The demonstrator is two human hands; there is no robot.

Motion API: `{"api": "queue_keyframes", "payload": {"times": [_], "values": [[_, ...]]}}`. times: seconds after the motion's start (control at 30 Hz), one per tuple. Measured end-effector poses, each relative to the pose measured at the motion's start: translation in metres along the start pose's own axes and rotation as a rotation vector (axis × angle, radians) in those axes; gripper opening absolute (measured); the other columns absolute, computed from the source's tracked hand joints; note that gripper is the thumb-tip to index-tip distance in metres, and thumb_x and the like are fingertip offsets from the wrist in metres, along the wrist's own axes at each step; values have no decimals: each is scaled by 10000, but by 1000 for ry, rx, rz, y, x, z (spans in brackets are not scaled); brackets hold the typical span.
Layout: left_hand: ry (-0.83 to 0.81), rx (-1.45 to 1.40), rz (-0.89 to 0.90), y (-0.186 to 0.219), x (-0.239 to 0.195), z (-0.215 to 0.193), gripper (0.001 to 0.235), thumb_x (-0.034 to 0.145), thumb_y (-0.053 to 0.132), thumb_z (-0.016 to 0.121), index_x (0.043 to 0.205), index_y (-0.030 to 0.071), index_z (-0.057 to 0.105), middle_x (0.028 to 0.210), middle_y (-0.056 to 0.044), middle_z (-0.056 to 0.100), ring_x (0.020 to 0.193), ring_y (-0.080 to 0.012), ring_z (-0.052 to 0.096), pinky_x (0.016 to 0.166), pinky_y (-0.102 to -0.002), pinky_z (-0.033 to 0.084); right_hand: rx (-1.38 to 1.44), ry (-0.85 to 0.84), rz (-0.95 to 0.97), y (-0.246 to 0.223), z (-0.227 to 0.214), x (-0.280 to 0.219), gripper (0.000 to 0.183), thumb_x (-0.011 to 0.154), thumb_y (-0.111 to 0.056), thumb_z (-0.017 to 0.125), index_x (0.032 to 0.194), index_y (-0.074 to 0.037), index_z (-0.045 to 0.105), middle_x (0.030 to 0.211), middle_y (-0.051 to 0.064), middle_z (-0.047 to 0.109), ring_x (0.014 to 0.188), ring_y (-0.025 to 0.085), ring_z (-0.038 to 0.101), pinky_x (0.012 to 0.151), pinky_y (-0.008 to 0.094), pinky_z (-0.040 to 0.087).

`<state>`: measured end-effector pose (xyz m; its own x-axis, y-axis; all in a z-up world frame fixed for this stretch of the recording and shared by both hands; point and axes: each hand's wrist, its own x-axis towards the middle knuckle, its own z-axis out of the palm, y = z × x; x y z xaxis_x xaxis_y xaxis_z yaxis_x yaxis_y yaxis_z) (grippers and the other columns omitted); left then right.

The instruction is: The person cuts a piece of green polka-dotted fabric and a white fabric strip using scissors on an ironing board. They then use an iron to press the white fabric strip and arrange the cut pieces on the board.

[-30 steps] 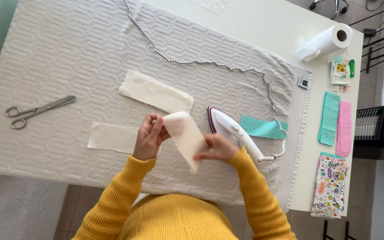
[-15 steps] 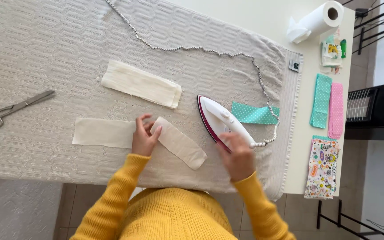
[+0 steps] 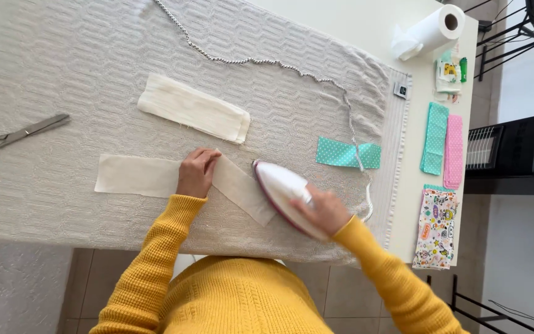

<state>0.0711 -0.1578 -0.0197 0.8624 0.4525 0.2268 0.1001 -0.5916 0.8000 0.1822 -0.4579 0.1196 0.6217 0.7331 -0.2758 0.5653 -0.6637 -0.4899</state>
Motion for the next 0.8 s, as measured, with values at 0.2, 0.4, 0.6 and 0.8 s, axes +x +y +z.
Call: {"api": "queue_keyframes", "payload": {"times": [0.2, 0.4, 0.6, 0.8], "values": [[-70, -45, -25, 9, 3, -13, 266, 830, -6, 764, 1094, 25, 744, 1098, -124, 732, 952, -275, 723, 863, -371, 589, 22, -49, 109, -4, 45, -15, 534, 968, -480, 583, 1073, 44, 588, 700, 225, 711, 519, 316, 738, 482, 425, 597], [-91, -92, -68, 7, 2, -14, 280, 840, -11, 751, 1113, 45, 738, 1125, -111, 726, 911, -235, 725, 818, -334, 600, 3, -83, 55, -18, 43, -11, 498, 967, -463, 611, 1006, 33, 584, 648, 245, 690, 544, 349, 728, 528, 472, 582], [-125, -154, -132, 8, 7, -18, 291, 863, -29, 727, 1140, 58, 742, 1125, -100, 729, 862, -204, 725, 787, -312, 607, -28, 53, 100, -42, 37, 10, 496, 956, -482, 614, 952, 14, 605, 647, 239, 694, 587, 368, 721, 557, 472, 584], [-73, -107, -36, 0, 4, -16, 305, 860, -37, 726, 1151, 50, 745, 1155, -99, 722, 947, -205, 719, 814, -300, 617, -65, -112, 10, -54, 54, 15, 501, 973, -470, 615, 936, 29, 596, 649, 224, 705, 551, 319, 722, 546, 459, 596]]}}
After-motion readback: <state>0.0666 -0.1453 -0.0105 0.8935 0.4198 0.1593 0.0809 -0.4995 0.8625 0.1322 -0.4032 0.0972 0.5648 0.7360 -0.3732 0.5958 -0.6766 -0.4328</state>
